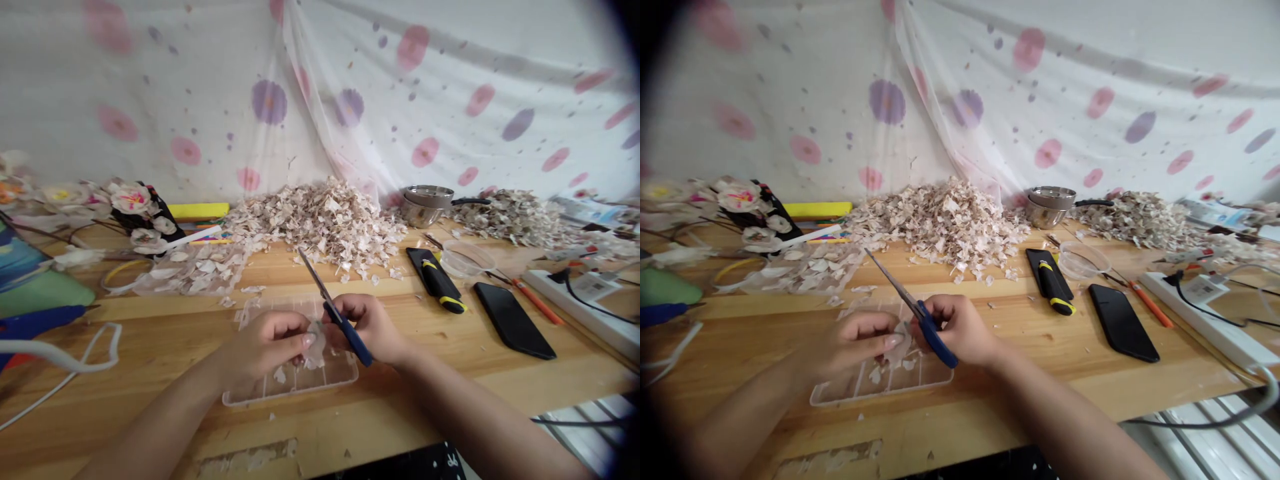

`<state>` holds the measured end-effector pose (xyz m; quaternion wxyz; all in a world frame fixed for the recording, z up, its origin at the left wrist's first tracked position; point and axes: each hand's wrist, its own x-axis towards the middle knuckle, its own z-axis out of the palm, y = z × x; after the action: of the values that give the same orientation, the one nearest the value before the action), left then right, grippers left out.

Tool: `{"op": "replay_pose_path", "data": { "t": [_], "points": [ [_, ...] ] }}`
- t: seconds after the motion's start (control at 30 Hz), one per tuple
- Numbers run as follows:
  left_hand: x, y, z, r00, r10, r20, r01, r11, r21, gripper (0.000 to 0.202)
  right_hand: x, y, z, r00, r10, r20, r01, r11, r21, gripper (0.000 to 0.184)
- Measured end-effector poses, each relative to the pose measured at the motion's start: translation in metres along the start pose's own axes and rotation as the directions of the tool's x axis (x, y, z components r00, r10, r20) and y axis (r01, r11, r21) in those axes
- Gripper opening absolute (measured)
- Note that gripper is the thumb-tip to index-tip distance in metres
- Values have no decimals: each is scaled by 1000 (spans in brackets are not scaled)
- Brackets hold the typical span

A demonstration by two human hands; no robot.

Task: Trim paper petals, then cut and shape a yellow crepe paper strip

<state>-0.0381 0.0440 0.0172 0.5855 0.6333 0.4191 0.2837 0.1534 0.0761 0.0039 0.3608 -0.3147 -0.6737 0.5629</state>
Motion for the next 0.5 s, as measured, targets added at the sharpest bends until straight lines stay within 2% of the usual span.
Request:
{"op": "replay_pose_path", "data": {
  "t": [0.13, 0.23, 0.3, 0.4, 0.5],
  "points": [
    [3, -1, 8, 994, 5, -112, -25, 983, -184, 18, -2, 5, 2, 975, -185, -125, 163, 973, -164, 31],
    [5, -4, 14, 988, -37, -151, -9, 956, -294, 19, -3, 10, 1, 949, -269, -164, 212, 931, -299, 28],
    [6, -7, 14, 976, -31, -215, -37, 951, -308, 19, -2, 10, -1, 938, -298, -177, 226, 913, -341, 26],
    [6, -8, 8, 925, -18, -380, -92, 958, -270, 16, 0, 9, -3, 925, -273, -265, 207, 945, -252, 25],
    [3, -4, -4, 855, -1, -518, -134, 966, -222, 17, 1, 5, -6, 945, -133, -297, 125, 991, -46, 31]
  ]
}}
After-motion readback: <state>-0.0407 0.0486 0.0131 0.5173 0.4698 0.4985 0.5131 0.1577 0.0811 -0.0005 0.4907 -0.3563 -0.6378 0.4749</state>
